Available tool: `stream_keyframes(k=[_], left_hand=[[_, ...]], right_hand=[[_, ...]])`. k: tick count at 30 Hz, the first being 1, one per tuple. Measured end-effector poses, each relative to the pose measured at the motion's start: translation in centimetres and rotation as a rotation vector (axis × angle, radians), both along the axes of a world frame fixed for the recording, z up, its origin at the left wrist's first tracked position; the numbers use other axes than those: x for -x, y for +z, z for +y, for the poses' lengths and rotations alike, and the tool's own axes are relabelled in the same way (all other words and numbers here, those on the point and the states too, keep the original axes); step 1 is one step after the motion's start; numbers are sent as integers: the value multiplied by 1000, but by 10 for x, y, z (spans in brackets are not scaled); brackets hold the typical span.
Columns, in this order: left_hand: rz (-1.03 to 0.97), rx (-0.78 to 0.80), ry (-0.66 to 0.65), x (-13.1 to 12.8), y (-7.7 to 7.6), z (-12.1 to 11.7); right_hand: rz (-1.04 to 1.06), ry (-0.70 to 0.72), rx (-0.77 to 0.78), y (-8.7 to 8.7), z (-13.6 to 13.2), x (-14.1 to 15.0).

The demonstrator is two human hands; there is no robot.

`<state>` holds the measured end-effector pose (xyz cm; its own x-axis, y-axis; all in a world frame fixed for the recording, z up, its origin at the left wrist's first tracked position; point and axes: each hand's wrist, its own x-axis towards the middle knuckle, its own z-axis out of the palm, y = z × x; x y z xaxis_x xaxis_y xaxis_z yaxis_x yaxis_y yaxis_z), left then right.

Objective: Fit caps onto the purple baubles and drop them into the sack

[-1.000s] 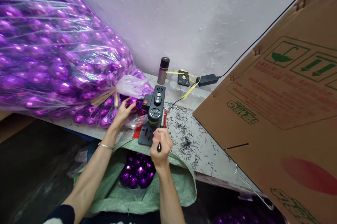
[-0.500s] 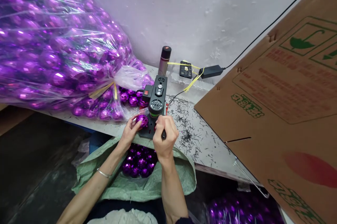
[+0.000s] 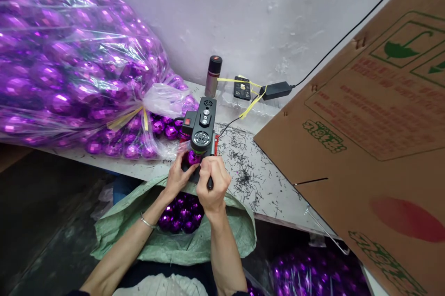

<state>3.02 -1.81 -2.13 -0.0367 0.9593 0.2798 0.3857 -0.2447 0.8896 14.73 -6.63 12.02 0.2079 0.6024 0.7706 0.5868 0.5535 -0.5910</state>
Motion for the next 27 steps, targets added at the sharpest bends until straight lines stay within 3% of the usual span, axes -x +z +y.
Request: stream_keyframes(k=[7,13,22,27], left_hand=[[147,-241,-120,2,-15,-2],[102,-199,-187,2,-11,5],[75,-162,-171,1,-11,4],[81,-127,-164,0,-11,4]], right_hand=[[-15,2,5,-6,-2,-1],[-38,-30,-17,-16,-4,-2],[-38,-59,-138,-67,3,0],[1,-62,-160,-74,6,2]])
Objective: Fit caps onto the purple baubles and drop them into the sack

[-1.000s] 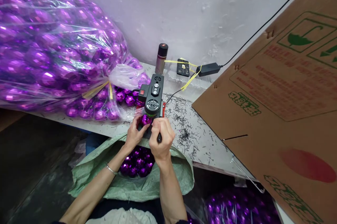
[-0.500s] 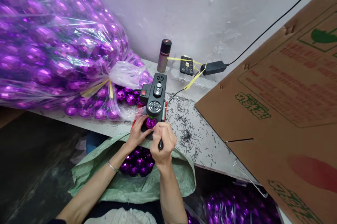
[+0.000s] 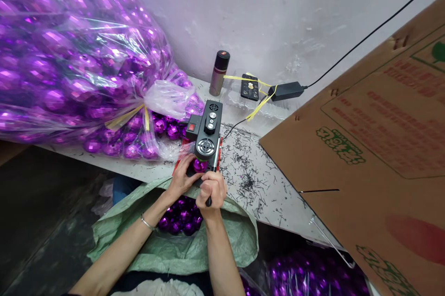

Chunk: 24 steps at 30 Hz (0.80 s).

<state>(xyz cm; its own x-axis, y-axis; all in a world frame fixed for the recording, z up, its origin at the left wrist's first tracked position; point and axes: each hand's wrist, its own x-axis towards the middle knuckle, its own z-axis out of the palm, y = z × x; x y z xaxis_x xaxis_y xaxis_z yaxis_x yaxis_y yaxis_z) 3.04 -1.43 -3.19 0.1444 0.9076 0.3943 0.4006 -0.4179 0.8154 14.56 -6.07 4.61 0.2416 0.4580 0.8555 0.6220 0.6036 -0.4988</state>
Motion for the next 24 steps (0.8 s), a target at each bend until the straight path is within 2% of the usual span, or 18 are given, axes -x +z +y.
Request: stream_keyframes(k=[7,24], left_hand=[[-10,-20,-4,0,-1,-1],[-13,-46,-4,0,-5,2]], right_hand=[[16,2,-4,1,-1,2],[13,-7,-51,-9,4,2]])
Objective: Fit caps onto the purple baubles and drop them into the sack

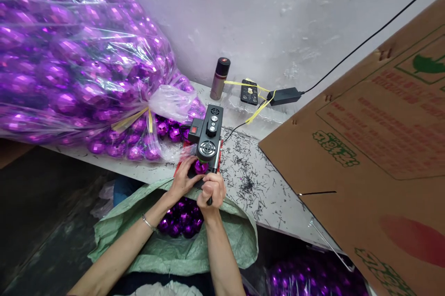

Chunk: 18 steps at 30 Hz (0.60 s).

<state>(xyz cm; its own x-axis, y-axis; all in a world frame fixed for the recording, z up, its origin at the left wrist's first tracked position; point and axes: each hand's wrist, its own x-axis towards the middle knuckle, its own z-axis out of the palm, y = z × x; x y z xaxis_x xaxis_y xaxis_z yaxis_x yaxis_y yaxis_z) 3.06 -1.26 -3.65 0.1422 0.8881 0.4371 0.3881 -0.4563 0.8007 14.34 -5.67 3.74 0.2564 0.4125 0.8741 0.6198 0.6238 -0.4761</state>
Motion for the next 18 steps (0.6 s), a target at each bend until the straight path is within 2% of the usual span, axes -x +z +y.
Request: stream_keyframes(k=[5,8,10,14,16,18], left_hand=[[-6,-13,7,-1,-2,1],[-2,-16,7,-1,-3,3],[2,-35,-1,-1,-3,5],[23,-124,-4,-1,-3,5],[41,-200,18,2,-6,-5],[81,-279,39,9,-10,-25]], right_hand=[[-34,20,-9,-6,2,-2],[-54,34,-14,-2,2,-2],[-35,21,5,9,1,-1],[50,-16,115,49,-3,1],[88,-3,194,67,-4,1],[87,16,225,75,-6,0]])
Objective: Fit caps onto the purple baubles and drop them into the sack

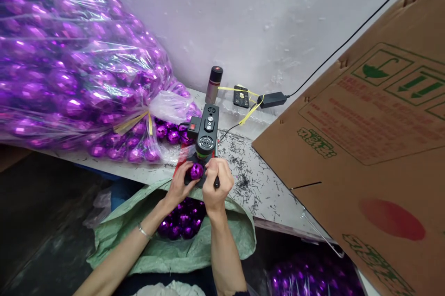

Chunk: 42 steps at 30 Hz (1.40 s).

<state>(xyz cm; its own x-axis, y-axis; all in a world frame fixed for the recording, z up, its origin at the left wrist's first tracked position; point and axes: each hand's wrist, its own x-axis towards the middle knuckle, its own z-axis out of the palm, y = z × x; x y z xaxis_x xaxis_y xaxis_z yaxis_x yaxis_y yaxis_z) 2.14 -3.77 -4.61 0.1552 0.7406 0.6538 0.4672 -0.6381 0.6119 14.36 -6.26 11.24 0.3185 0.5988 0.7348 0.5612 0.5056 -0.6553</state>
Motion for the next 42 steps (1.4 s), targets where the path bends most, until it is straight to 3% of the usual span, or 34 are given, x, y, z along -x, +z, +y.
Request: stream_keyframes(k=[4,6,9,13,15,18,23,27,30,33,37,42], left_hand=[[141,-72,26,24,-1,-38],[177,-100,75,36,10,-35],[230,-107,228,46,42,12],[496,270,453,49,81,95],[676,415,421,49,88,120],[757,437,315,48,85,132],[455,399,281,59,83,121],[-70,378,243,72,91,92],[-496,596,125,71,89,60],[-768,861,-9,57,76,36],[-764,985,-44,35,56,27],[-456,777,-45,22,39,33]], right_hand=[[-88,27,-40,-10,-4,-2],[-115,30,-61,-19,-5,-2],[-109,14,-82,-26,-5,-1],[-122,25,-89,-25,-5,0],[-132,36,-100,-24,-4,0],[-138,36,-112,-23,-4,0],[-137,41,-117,-24,-4,0],[-119,45,-106,-17,-3,0],[-74,29,-89,-5,0,0],[-38,28,-57,9,4,-1],[-55,23,-27,19,7,-2],[-81,18,-34,19,6,-3]])
